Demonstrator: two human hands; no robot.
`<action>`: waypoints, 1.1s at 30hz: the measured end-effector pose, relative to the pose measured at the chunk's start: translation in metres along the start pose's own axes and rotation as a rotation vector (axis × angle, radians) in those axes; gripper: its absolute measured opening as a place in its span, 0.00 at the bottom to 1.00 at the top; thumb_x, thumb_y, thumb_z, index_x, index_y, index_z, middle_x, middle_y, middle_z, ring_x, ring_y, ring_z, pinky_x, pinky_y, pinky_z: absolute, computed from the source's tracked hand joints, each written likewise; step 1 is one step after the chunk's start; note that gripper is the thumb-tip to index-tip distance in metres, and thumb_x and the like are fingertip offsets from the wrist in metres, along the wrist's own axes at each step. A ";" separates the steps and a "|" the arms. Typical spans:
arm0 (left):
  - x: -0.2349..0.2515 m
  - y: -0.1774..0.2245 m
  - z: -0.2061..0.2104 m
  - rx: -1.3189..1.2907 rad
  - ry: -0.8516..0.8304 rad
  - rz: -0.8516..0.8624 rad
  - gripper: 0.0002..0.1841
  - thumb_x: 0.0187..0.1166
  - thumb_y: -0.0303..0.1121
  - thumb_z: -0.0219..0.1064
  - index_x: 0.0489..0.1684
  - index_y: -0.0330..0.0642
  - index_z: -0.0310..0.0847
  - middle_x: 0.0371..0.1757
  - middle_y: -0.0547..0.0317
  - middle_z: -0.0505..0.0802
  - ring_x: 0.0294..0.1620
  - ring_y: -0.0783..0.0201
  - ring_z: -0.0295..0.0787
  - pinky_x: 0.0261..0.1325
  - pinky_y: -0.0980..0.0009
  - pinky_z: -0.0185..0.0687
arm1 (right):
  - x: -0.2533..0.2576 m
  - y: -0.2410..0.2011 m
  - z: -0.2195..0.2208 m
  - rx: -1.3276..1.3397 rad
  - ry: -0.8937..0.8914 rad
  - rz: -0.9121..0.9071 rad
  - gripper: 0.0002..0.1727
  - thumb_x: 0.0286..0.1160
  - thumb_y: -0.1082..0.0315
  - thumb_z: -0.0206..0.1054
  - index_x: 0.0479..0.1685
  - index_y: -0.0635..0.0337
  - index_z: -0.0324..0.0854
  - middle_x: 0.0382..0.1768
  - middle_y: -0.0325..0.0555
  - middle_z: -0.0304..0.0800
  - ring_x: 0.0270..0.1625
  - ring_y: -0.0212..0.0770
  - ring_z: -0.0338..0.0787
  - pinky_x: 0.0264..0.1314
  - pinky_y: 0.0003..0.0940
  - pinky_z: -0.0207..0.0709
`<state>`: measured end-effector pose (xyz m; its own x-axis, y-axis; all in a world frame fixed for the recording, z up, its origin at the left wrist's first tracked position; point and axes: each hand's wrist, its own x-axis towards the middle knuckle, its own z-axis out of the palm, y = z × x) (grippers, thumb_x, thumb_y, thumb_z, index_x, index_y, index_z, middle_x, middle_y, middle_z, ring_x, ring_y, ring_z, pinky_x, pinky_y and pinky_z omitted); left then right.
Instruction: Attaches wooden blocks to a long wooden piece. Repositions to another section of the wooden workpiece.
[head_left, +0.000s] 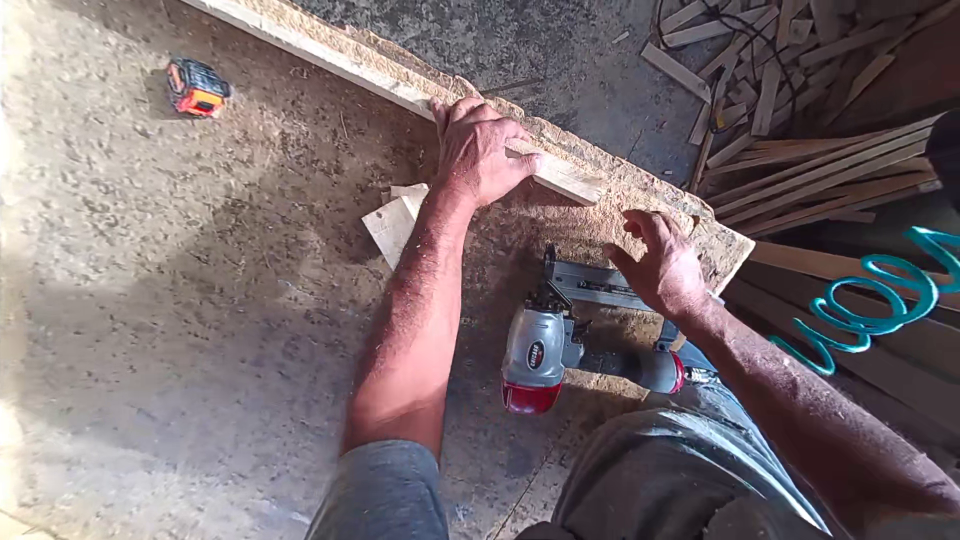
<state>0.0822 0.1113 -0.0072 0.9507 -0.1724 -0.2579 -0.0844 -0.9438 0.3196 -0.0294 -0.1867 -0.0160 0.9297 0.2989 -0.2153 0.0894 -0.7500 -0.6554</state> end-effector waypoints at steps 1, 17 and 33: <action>0.001 0.002 -0.001 -0.012 -0.009 -0.019 0.31 0.68 0.73 0.65 0.56 0.63 0.92 0.64 0.59 0.92 0.87 0.47 0.66 0.89 0.29 0.29 | -0.022 0.000 -0.001 -0.039 -0.043 -0.057 0.29 0.78 0.45 0.68 0.63 0.62 0.83 0.48 0.53 0.93 0.53 0.51 0.92 0.57 0.50 0.85; 0.006 -0.001 -0.005 -0.046 -0.059 -0.037 0.30 0.64 0.74 0.67 0.49 0.63 0.92 0.57 0.62 0.93 0.78 0.50 0.74 0.89 0.30 0.26 | -0.123 -0.037 0.064 -0.481 -0.656 -0.055 0.49 0.77 0.59 0.65 0.96 0.60 0.40 0.49 0.57 0.91 0.41 0.57 0.95 0.40 0.53 0.87; 0.008 -0.010 0.005 -0.118 -0.006 0.012 0.23 0.86 0.58 0.48 0.53 0.63 0.92 0.59 0.65 0.92 0.81 0.53 0.71 0.89 0.29 0.18 | -0.051 -0.086 0.049 -0.587 -0.606 0.132 0.48 0.76 0.58 0.62 0.96 0.53 0.40 0.40 0.58 0.93 0.41 0.64 0.94 0.41 0.63 0.83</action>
<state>0.0894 0.1179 -0.0166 0.9481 -0.1855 -0.2584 -0.0598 -0.9018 0.4279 -0.1015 -0.1086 0.0159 0.6086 0.3263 -0.7233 0.3204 -0.9350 -0.1523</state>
